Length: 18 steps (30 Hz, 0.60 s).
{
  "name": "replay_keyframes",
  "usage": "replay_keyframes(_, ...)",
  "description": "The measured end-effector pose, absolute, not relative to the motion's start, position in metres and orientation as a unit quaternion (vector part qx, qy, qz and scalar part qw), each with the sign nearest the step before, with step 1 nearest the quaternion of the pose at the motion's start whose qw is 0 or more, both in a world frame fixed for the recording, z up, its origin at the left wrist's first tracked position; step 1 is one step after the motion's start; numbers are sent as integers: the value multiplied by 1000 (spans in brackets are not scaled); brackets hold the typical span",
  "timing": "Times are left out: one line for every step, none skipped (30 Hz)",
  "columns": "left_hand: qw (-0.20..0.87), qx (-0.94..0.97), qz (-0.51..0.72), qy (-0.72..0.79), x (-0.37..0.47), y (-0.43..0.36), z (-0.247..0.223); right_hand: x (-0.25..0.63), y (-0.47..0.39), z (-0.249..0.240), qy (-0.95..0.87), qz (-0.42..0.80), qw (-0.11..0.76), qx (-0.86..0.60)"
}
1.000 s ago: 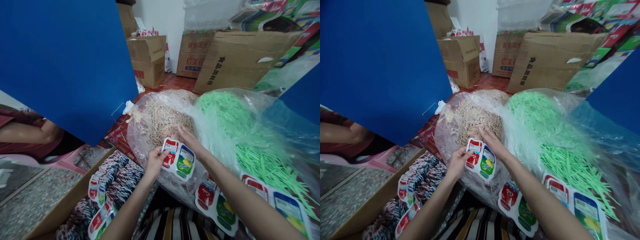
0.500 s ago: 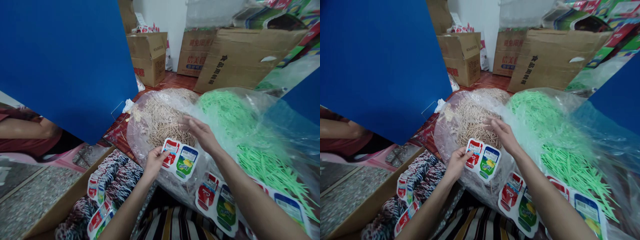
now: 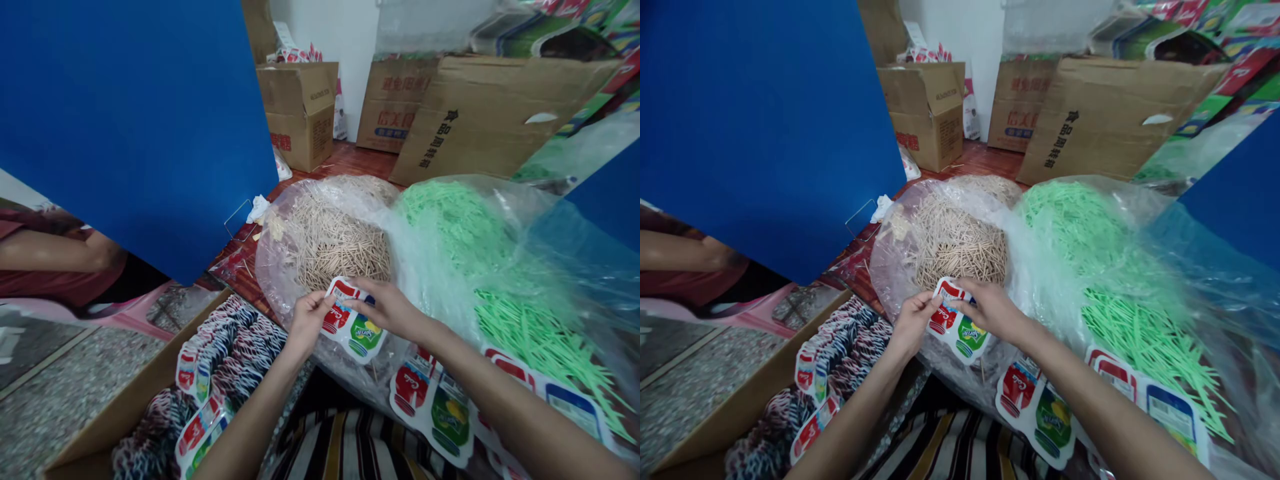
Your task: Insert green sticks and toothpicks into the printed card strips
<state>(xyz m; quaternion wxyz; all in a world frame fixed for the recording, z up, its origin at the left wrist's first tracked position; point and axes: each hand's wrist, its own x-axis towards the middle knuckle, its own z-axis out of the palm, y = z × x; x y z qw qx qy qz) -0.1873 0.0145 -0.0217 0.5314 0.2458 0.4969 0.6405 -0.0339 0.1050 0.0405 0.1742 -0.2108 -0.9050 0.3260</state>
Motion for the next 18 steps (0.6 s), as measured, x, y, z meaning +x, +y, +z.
replay_keyframes(533, 245, 637, 501, -187, 14, -20, -33, 104, 40, -911, 316, 160, -212)
replay_keyframes(534, 242, 635, 503, -186, 13, -19, -32, 103, 39, -913, 314, 149, -212)
replay_keyframes(538, 238, 635, 501, -185, 12, -17, -30, 103, 40, -911, 323, 144, -213)
replay_keyframes(542, 234, 638, 494, -184, 11, -15, -28, 104, 41, -903, 339, 148, -217)
replay_keyframes(547, 234, 641, 485, -184, 11, -12, -25, 105, 42, -893, 360, 159, -219)
replay_keyframes(557, 240, 637, 476, -183, 10, -10, -23, 107, 43, -880, 382, 174, -220)
replay_keyframes(572, 252, 624, 469, -183, 9, -7, -21, 108, 45, -869, 401, 189, -220)
replay_keyframes(589, 270, 602, 467, -182, 9, -5, -19, 110, 46, -860, 415, 200, -220)
replay_keyframes(604, 288, 576, 469, -182, 8, -4, -18, 111, 47, -855, 423, 205, -218)
replay_keyframes(616, 302, 550, 476, -182, 8, -3, -16, 112, 48, -854, 427, 204, -215)
replay_keyframes(623, 309, 531, 484, -181, 8, -2, -15, 112, 48, -854, 430, 200, -213)
replay_keyframes(622, 310, 525, 491, -179, 8, -2, -14, 111, 49, -855, 431, 196, -212)
replay_keyframes(618, 306, 529, 494, -178, 8, -2, -14, 110, 49, -857, 430, 193, -210)
replay_keyframes(614, 300, 539, 492, -176, 8, -3, -13, 109, 50, -858, 428, 193, -209)
replay_keyframes(611, 295, 552, 485, -174, 9, -4, -12, 107, 51, -858, 426, 195, -210)
replay_keyframes(609, 291, 564, 477, -171, 9, -5, -11, 106, 51, -856, 427, 198, -215)
replay_keyframes(607, 288, 572, 470, -169, 9, -6, -9, 106, 52, -852, 428, 202, -224)
replay_keyframes(609, 287, 576, 465, -167, 10, -7, -8, 105, 53, -847, 430, 206, -235)
